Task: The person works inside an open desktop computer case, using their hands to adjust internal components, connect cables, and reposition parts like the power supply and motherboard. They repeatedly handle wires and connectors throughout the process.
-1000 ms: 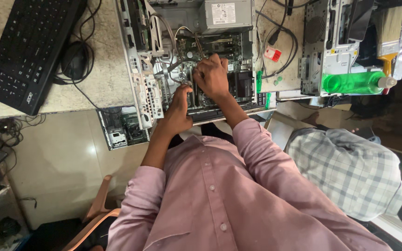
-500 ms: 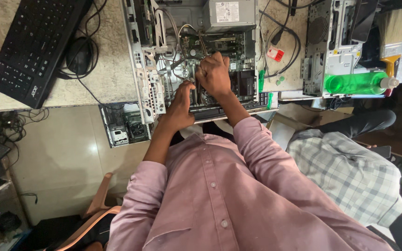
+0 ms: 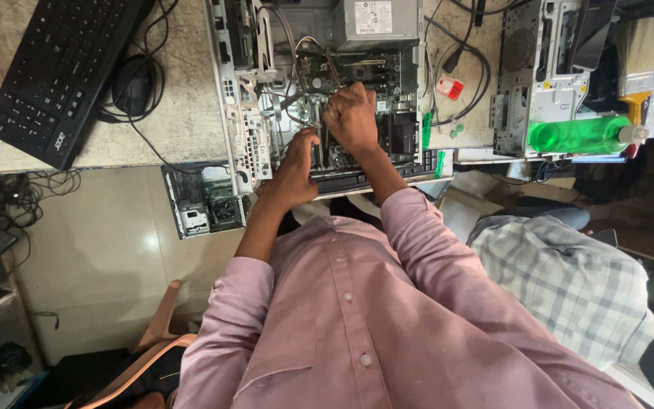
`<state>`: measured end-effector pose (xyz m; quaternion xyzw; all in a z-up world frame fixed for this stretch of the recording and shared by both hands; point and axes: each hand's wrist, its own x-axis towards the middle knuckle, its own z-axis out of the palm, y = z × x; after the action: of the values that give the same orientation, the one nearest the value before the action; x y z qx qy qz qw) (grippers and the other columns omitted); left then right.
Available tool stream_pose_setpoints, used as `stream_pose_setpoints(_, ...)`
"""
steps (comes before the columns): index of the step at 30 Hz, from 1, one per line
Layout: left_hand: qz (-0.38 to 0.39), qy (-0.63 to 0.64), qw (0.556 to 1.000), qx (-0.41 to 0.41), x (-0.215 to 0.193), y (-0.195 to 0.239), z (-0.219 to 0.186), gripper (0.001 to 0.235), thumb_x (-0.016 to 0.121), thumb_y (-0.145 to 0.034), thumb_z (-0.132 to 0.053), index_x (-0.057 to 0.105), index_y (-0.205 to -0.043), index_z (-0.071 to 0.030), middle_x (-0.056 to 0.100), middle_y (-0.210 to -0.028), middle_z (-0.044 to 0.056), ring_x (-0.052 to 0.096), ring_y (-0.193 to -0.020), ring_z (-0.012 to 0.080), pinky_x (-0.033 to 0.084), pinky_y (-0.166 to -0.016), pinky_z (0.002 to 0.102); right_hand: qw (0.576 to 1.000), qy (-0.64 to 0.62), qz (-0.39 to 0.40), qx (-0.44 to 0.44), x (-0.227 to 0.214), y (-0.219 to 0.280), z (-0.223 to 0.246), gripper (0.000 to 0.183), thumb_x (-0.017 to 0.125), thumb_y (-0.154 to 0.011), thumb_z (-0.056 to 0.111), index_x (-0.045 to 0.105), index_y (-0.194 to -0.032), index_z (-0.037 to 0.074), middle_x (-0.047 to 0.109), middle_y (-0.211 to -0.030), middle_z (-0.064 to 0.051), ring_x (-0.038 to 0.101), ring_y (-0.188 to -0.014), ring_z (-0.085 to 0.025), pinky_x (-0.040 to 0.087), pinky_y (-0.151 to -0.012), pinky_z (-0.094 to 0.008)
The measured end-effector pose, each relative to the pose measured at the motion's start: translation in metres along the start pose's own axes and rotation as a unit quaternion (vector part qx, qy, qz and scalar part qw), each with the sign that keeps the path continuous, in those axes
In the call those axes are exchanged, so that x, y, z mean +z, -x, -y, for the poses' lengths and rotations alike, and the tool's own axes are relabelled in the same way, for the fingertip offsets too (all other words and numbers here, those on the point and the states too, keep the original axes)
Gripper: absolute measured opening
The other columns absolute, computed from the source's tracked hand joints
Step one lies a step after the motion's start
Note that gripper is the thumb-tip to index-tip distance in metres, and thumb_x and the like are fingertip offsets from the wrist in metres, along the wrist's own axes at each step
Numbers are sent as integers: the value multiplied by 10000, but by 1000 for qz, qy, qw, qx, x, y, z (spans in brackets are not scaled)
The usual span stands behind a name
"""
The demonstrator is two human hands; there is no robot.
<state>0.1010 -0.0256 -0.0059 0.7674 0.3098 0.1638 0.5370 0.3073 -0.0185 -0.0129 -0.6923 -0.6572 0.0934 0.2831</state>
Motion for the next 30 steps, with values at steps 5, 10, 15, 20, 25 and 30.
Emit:
stream_pose_setpoints(5,-8,2,1000,6,0,0,1,822,658,-607,112,357,-1356,-44,345,-1543,257,317,-1503,438,349,-1193,419,1000,7,6,1,0,-1,1,174,721,-788,132,595,-675,89,676,-829,-16,561,-916,-268,368,-855,-435)
stream_pose_setpoints(10,-9,-2,1000,9,3,-1,5,842,658,-593,124,360,-1363,-42,360,-1515,254,326,-1490,439,361,-1182,420,1000,7,6,-1,-1,-2,5,193,734,-802,148,601,-671,97,667,-811,-7,564,-916,-264,368,-866,-439)
stream_pose_setpoints(15,-10,0,1000,10,4,-3,7,852,652,-581,130,359,-1364,-35,368,-1498,253,346,-1465,439,396,-1140,412,999,15,22,-20,-4,-4,7,177,734,-798,171,624,-676,106,678,-831,-5,565,-936,-262,369,-866,-444)
stream_pose_setpoints(20,-11,-6,1000,17,3,-1,4,845,657,-596,105,353,-1375,-21,400,-1463,237,386,-1444,430,398,-1147,425,998,24,53,-28,-7,-6,8,148,714,-834,209,662,-731,116,691,-867,1,567,-964,-262,369,-865,-451)
stream_pose_setpoints(25,-26,-4,999,27,3,-1,1,830,764,-650,10,358,-1374,-14,413,-1447,252,394,-1414,444,387,-1141,438,995,51,83,-37,-12,-8,11,135,681,-904,241,714,-840,126,687,-917,-6,560,-970,-269,370,-864,-466)
stream_pose_setpoints(30,-30,0,999,41,6,-1,8,831,784,-650,-9,358,-1364,10,427,-1402,268,415,-1366,451,389,-1118,446,994,56,96,-22,-12,-9,13,149,678,-909,257,731,-850,131,698,-932,9,565,-977,-267,375,-872,-474)
